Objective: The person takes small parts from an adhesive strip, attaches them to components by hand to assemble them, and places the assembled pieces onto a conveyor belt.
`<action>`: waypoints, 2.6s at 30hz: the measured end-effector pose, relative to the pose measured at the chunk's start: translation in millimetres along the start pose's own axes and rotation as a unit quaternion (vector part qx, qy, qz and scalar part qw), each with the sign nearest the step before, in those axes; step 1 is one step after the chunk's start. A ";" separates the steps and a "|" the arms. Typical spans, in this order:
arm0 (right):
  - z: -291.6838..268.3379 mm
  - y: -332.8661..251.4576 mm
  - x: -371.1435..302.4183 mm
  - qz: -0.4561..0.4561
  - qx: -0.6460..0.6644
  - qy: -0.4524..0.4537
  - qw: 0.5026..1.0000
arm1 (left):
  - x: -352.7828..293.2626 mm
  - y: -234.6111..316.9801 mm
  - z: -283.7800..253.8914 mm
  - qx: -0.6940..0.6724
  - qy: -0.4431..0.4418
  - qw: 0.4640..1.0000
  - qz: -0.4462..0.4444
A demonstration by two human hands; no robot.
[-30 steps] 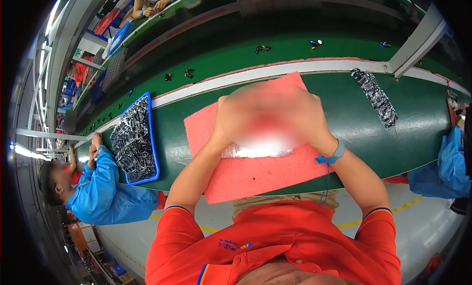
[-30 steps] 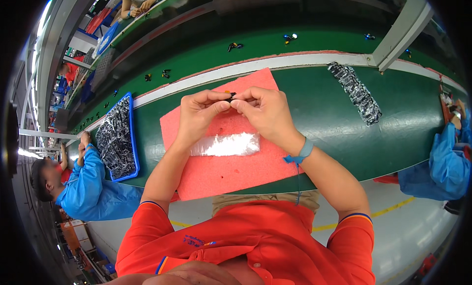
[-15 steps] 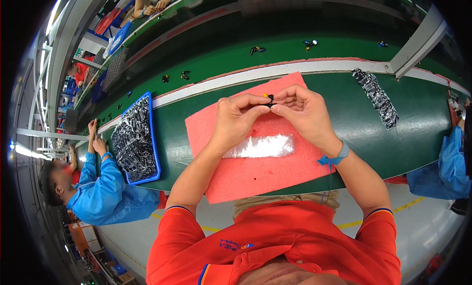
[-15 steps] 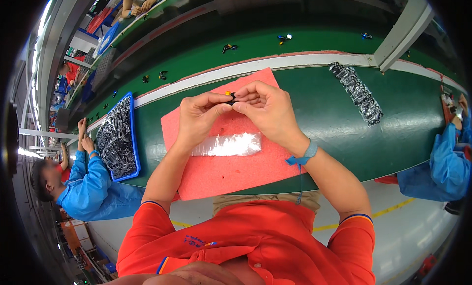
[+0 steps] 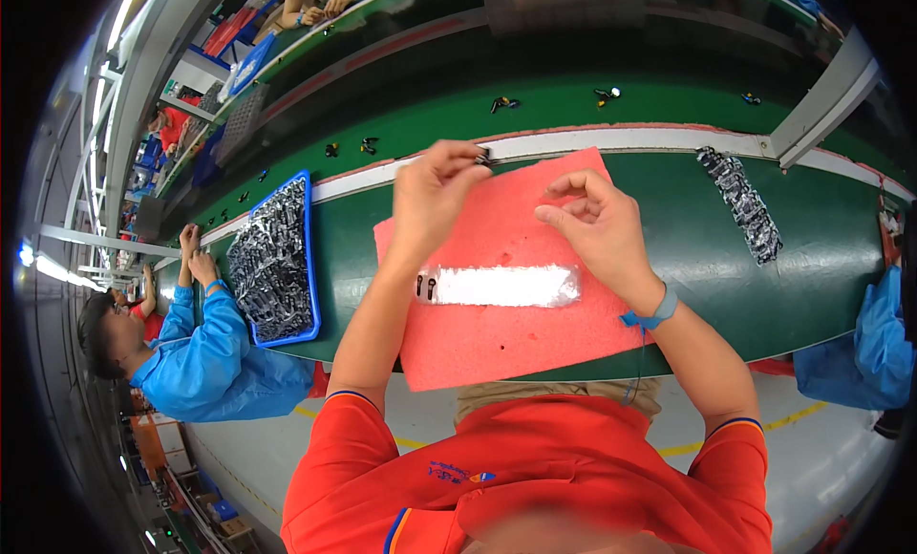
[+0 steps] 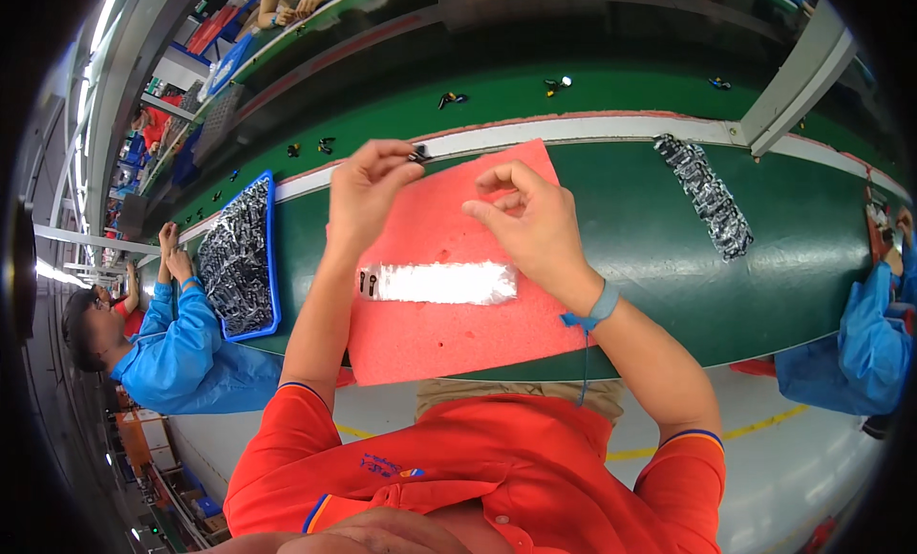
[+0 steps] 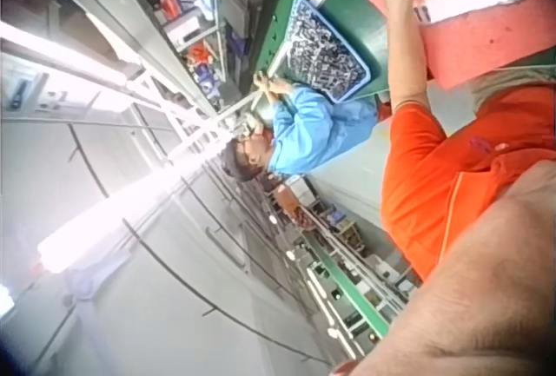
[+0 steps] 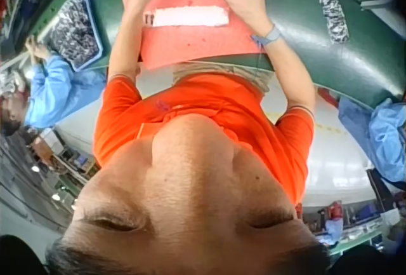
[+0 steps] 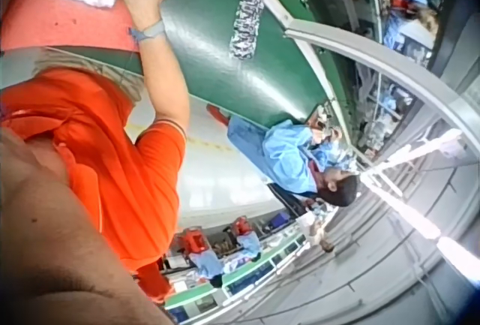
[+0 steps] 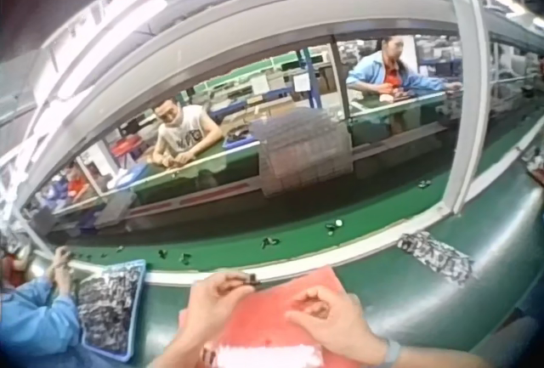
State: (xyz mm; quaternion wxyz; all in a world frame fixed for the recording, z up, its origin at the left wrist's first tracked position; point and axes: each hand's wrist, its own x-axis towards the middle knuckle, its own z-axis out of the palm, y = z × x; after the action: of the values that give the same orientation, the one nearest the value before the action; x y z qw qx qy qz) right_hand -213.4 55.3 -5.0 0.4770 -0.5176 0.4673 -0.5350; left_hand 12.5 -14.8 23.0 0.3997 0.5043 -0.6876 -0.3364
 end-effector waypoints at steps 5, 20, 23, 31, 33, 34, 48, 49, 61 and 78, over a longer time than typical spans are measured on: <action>-1.3 -4.5 -5.5 -0.060 -0.096 -0.007 0.994 | 57.3 -24.7 -28.6 0.170 0.081 0.982 0.012; 5.0 -13.8 -14.2 -0.191 -0.262 -0.042 0.945 | -2.9 -24.3 -77.4 0.278 0.062 0.959 0.010; 12.1 -18.9 -13.6 -0.280 -0.284 -0.106 0.911 | -57.6 -15.1 -96.8 0.162 -0.067 0.982 -0.068; 108.8 -16.3 -18.4 -0.310 -0.298 -0.267 0.862 | -125.0 -36.6 -92.3 -0.088 -0.069 0.978 -0.175; 122.4 -12.8 -14.1 -0.335 -0.296 -0.290 0.846 | -127.3 -49.2 -85.7 -0.048 -0.068 0.985 -0.149; 119.7 -11.0 -15.6 -0.306 -0.320 -0.289 0.849 | -127.6 -49.1 -84.2 -0.041 -0.071 0.986 -0.147; 130.5 -36.4 -9.3 -0.381 -0.444 -0.368 0.723 | -116.7 -56.5 -79.1 0.077 -0.067 0.990 -0.093; 131.8 -31.9 -9.5 -0.381 -0.426 -0.360 0.738 | -117.9 -51.3 -81.8 0.081 -0.070 0.988 -0.109; 15.7 -5.6 9.2 -0.099 -0.159 -0.113 0.976 | -81.9 -10.6 -92.6 0.053 -0.096 0.977 -0.184; -21.5 12.1 20.6 0.075 0.002 -0.010 0.997 | 155.8 -12.4 90.2 0.403 -0.055 0.912 -0.059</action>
State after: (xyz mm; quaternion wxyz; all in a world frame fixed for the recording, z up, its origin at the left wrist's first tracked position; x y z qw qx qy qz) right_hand -234.7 33.7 -15.4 0.5215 -0.4855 0.4986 -0.4937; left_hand -89.2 -162.7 4.0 0.1033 0.6431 -0.7544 -0.0815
